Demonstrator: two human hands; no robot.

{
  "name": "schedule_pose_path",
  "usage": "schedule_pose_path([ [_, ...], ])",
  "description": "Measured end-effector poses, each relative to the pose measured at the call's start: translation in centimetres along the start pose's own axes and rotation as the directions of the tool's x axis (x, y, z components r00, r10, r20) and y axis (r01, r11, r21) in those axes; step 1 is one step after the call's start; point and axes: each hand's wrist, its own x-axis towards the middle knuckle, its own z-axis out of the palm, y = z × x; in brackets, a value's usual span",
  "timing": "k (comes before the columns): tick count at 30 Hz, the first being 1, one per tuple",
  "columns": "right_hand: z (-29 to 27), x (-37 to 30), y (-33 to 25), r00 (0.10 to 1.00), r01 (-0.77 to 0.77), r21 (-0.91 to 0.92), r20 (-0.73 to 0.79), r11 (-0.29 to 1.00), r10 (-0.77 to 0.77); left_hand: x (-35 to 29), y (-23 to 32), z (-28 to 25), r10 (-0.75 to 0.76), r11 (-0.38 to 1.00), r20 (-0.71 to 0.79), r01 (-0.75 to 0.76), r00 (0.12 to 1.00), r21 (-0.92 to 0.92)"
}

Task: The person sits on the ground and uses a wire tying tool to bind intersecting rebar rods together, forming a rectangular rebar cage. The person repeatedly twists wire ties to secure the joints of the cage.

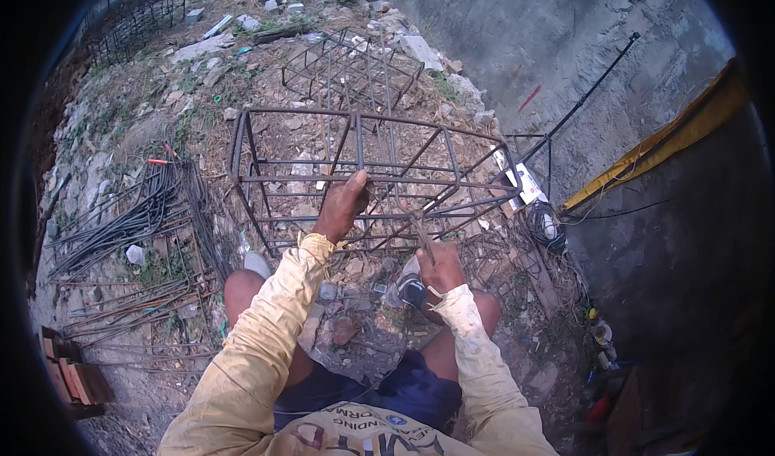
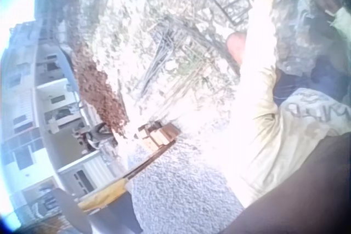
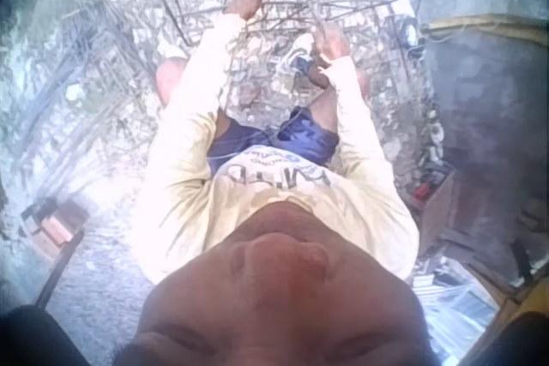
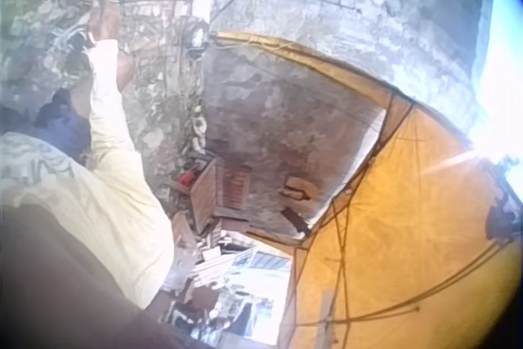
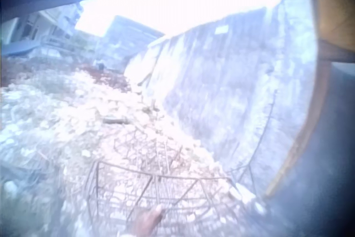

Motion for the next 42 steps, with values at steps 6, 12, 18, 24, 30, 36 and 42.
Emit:
schedule_pose_path([
  [6,-3.7,2.2,-5.8,0.977,0.197,-0.325,-0.01,0.925,-0.211,0.0,-0.4,-0.3,-0.028,0.999,0.017,0.029,0.999,-0.039],
  [12,-3.8,2.0,-8.6,0.985,0.16,-0.499,0.023,0.851,-0.172,-0.1,-0.2,-0.4,-0.025,0.997,0.008,0.025,1.0,-0.079],
  [18,-3.5,1.0,-9.2,0.959,0.231,-0.478,-0.035,0.847,-0.282,-0.2,-0.4,-0.2,-0.023,0.995,-0.005,0.023,1.0,-0.101],
  [24,-3.3,1.6,-9.7,0.934,0.268,-0.467,-0.089,0.843,-0.346,-0.1,-0.7,-0.3,-0.053,0.993,-0.012,0.051,0.999,-0.108],
  [30,-4.2,1.9,-9.7,0.94,0.281,-0.483,-0.033,0.829,-0.338,0.1,-1.2,-0.4,-0.07,0.994,0.003,0.07,0.998,-0.086],
  [36,-5.6,2.2,-11.3,0.969,0.209,-0.422,-0.036,0.882,-0.246,0.2,-1.7,-0.4,-0.036,0.997,-0.042,0.033,0.998,-0.076],
  [42,-6.0,3.0,-9.7,0.991,0.124,-0.445,0.01,0.887,-0.134,0.1,-0.9,-0.3,-0.069,0.988,0.01,0.07,0.998,-0.137],
])
